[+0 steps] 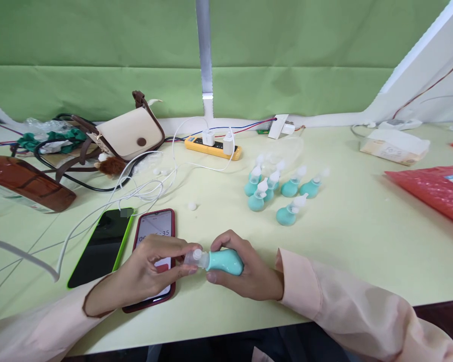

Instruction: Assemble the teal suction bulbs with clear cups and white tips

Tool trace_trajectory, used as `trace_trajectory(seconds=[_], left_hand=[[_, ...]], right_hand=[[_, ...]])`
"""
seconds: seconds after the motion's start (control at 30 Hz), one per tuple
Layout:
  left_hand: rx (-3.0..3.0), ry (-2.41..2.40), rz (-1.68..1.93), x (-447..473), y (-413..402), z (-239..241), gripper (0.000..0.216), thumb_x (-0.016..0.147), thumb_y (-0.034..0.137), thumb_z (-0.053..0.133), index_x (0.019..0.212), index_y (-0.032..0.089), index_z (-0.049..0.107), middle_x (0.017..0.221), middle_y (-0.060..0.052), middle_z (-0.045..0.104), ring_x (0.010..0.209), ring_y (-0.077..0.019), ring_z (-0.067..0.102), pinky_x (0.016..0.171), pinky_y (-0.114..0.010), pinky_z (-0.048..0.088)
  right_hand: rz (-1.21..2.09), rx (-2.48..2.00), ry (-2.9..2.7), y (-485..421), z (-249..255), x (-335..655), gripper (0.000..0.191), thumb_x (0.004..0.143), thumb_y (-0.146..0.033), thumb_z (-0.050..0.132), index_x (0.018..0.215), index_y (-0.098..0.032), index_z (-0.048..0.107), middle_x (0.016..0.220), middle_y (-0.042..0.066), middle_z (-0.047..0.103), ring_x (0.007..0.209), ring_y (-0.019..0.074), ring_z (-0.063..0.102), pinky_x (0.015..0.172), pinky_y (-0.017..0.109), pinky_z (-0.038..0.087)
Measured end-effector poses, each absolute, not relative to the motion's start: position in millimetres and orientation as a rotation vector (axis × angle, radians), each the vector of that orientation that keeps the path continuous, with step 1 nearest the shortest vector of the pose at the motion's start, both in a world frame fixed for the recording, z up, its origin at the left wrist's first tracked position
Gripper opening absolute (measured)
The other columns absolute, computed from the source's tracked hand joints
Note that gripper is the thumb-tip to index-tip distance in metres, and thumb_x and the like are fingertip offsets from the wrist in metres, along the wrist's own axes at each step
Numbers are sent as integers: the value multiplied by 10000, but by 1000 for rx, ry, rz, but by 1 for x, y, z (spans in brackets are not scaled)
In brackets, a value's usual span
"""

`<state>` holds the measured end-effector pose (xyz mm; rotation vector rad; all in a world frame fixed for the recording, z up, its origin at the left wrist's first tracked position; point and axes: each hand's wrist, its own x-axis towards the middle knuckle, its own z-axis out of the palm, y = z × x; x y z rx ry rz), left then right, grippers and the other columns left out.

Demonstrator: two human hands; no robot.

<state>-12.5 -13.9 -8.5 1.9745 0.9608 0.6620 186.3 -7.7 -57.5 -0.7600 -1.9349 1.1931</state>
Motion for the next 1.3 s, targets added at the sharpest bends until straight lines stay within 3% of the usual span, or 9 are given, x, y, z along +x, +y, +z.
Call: trace_trajectory(seconds=[0.3,0.6,0.83,0.97,1.07,1.13,1.2,1.3], left_hand=[[2278,909,706,-15,-14,-12,194,828,215,492,918,144,649,640,-53,589,555,-138,510,529,-225,379],[2584,636,753,-18,-10,-17,187,844,100,433,939,40,582,701,-121,594,619,-168,538,534,-251,426],[2712,523,778,-18,-9,-17,236,834,33,386,981,-10,566,677,-150,612,572,-172,506,483,-278,424],[2656,513,803,-17,-7,-15,234,843,67,403,988,18,580,723,-147,633,619,-165,540,529,-264,457],[2532,621,840,-16,-7,-18,183,819,101,494,961,100,611,828,-109,659,712,-141,597,603,-212,481],[2448,762,894,-15,-7,-21,164,794,135,553,943,111,617,817,-80,674,691,-123,612,607,-187,484],[2389,903,932,-15,-7,-22,172,772,178,589,922,99,619,742,-58,681,596,-105,601,561,-177,482],[2369,1021,902,-16,-2,-19,211,774,204,581,960,110,608,728,-38,676,553,-95,584,540,-176,487]], right_hand=[[1828,-761,-1612,-1,-56,185,286,737,-331,607,873,-209,387,670,-56,402,499,36,336,417,156,283],[2213,-702,-1439,8,-54,185,356,744,-441,578,919,-195,389,604,-77,387,393,3,260,340,132,167],[2493,-653,-1365,12,-56,186,408,790,-593,385,911,-203,372,577,-58,454,312,0,212,283,125,119],[2682,-659,-1356,17,-55,186,442,831,-603,213,898,-198,378,545,-53,450,278,8,175,258,137,117],[2504,-723,-1456,17,-53,185,482,821,-618,180,894,-191,389,561,-33,481,271,21,219,260,157,157],[2241,-787,-1507,14,-52,185,428,781,-607,355,905,-199,394,620,-30,501,306,23,293,294,162,214],[1998,-854,-1509,10,-51,185,397,680,-477,613,894,-202,423,704,-32,500,399,22,384,359,158,284],[1727,-944,-1509,6,-53,185,346,628,-295,709,857,-180,476,693,-38,476,470,31,423,413,163,331]])
